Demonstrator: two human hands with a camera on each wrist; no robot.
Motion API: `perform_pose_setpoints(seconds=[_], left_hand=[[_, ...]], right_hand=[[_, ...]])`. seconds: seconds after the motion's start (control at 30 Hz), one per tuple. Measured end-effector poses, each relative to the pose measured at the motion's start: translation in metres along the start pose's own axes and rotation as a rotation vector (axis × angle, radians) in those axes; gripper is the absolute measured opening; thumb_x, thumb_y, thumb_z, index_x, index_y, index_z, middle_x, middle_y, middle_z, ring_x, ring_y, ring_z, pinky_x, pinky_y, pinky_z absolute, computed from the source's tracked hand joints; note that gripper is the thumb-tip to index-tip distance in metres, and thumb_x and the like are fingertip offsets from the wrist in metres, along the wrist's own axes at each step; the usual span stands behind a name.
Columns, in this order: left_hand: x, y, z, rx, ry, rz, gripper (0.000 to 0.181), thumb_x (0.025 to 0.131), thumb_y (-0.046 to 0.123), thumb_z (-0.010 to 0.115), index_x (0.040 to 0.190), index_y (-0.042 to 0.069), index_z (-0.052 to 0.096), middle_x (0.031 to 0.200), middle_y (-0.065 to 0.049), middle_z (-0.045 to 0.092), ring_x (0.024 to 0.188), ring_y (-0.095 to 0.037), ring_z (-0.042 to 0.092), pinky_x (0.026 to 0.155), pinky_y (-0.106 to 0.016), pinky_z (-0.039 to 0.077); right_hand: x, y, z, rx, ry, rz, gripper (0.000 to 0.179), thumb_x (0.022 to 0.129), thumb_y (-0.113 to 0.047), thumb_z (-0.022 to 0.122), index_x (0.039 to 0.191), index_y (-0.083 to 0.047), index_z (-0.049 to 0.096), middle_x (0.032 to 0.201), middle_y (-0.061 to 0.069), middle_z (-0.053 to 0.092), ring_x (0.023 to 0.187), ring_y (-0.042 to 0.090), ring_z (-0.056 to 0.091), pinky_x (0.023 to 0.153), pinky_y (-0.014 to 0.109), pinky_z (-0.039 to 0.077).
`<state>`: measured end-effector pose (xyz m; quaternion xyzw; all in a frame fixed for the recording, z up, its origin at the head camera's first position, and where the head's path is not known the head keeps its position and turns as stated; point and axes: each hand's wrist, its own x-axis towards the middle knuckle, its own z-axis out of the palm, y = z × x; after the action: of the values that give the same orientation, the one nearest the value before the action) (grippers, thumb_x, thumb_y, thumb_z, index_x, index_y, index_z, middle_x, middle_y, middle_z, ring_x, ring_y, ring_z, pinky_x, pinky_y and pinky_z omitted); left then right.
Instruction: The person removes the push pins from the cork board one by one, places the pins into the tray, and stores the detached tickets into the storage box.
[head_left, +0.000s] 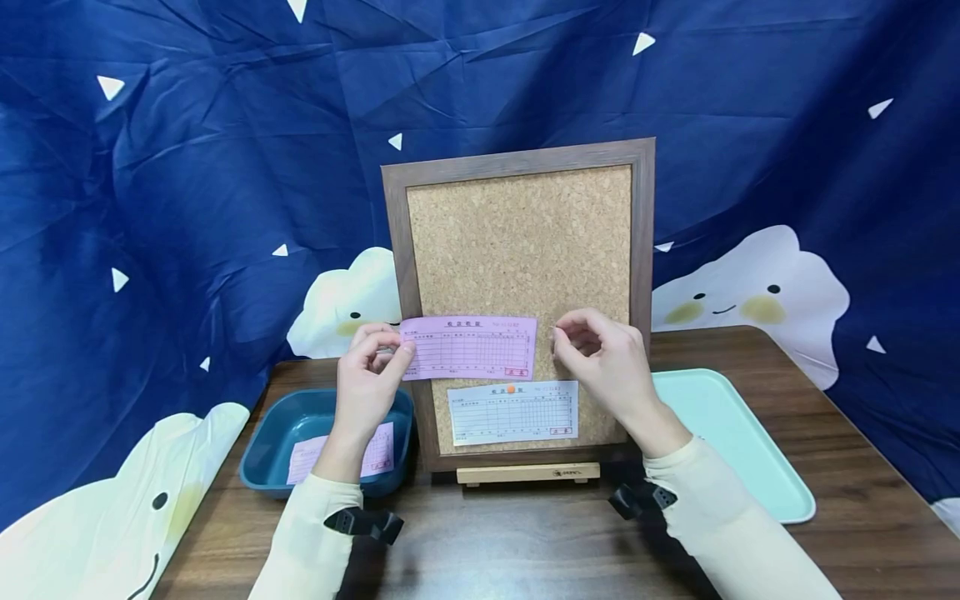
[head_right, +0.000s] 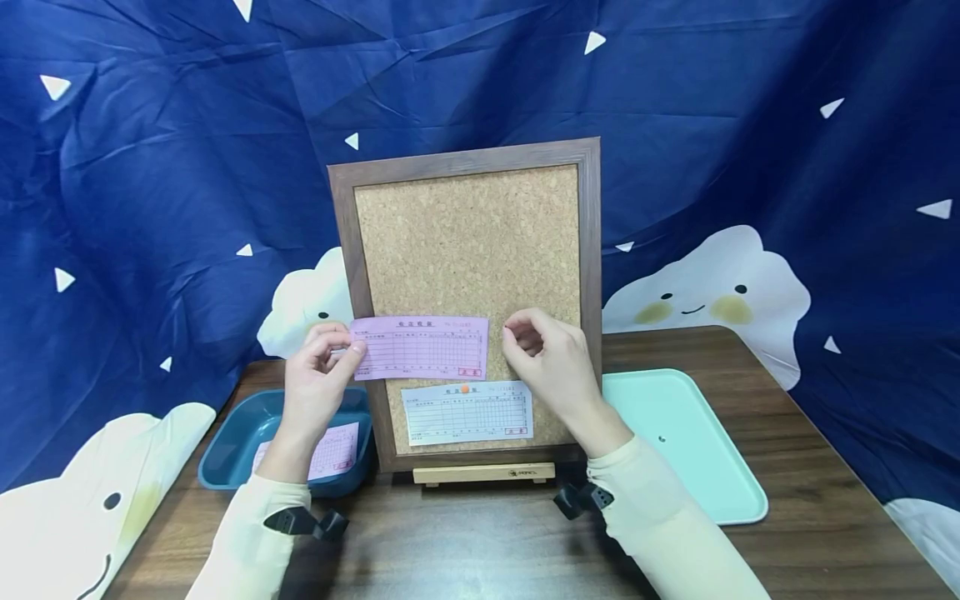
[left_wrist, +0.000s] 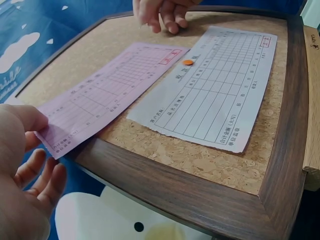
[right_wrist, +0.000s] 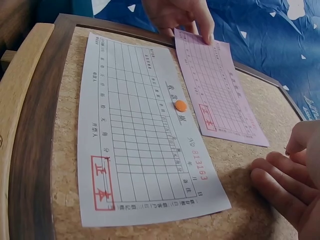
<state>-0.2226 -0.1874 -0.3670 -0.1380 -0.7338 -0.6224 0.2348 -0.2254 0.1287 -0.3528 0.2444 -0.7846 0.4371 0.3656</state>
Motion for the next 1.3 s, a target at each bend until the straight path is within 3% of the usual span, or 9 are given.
perform_pose_setpoints(seconds=[0.17,0.43,0.8,1.0,1.13,1.3], left_hand=[[0.000,-0.002,-0.002,0.003,0.011,0.015,0.010,0.099,0.002,0.073,0.102,-0.008,0.074,0.106,0.002,0.062,0.089,-0.009,0.062,0.077,-0.015,0.053],[-0.003,-0.004,-0.008,0.025,0.036,-0.011,0.010,0.100,0.004,0.074,0.104,-0.006,0.074,0.084,0.008,0.066,0.077,-0.009,0.057,0.066,-0.018,0.048],[-0.005,-0.008,-0.015,0.048,0.059,-0.026,0.014,0.102,0.008,0.074,0.107,-0.005,0.076,0.081,0.009,0.069,0.071,-0.006,0.058,0.062,-0.018,0.047],[-0.008,-0.008,-0.019,0.073,0.118,-0.066,0.018,0.101,0.009,0.077,0.108,-0.007,0.077,0.083,0.017,0.072,0.072,-0.004,0.060,0.063,-0.015,0.049],[-0.008,-0.008,-0.023,0.082,0.160,-0.091,0.019,0.100,0.009,0.077,0.107,-0.008,0.078,0.081,0.021,0.072,0.068,-0.003,0.058,0.058,-0.015,0.044],[-0.009,-0.007,-0.026,0.084,0.181,-0.126,0.021,0.101,0.010,0.077,0.109,-0.009,0.078,0.081,0.026,0.073,0.070,-0.001,0.061,0.060,-0.014,0.047]], right_hand=[[-0.001,0.000,-0.003,0.010,-0.005,0.024,0.009,0.090,0.008,0.076,0.094,0.000,0.075,0.080,0.009,0.078,0.068,0.003,0.067,0.064,0.008,0.052],[-0.002,0.002,-0.009,0.000,0.005,0.032,0.009,0.090,0.007,0.078,0.094,-0.001,0.077,0.084,0.009,0.081,0.071,-0.004,0.067,0.067,0.007,0.052],[-0.003,0.005,-0.015,0.078,0.015,0.054,0.012,0.090,0.010,0.078,0.095,0.000,0.079,0.086,0.013,0.082,0.080,-0.016,0.067,0.072,0.006,0.054],[-0.005,0.006,-0.019,0.092,0.010,0.080,0.009,0.091,0.009,0.078,0.096,0.001,0.080,0.089,0.016,0.082,0.083,-0.016,0.068,0.076,0.006,0.055],[-0.006,0.008,-0.022,0.112,0.009,0.095,0.009,0.092,0.009,0.078,0.098,0.002,0.079,0.090,0.018,0.082,0.084,-0.013,0.071,0.076,0.008,0.056],[-0.008,0.012,-0.027,0.117,0.012,0.109,0.010,0.092,0.010,0.078,0.099,0.003,0.079,0.090,0.019,0.082,0.082,-0.011,0.072,0.073,0.008,0.056]])
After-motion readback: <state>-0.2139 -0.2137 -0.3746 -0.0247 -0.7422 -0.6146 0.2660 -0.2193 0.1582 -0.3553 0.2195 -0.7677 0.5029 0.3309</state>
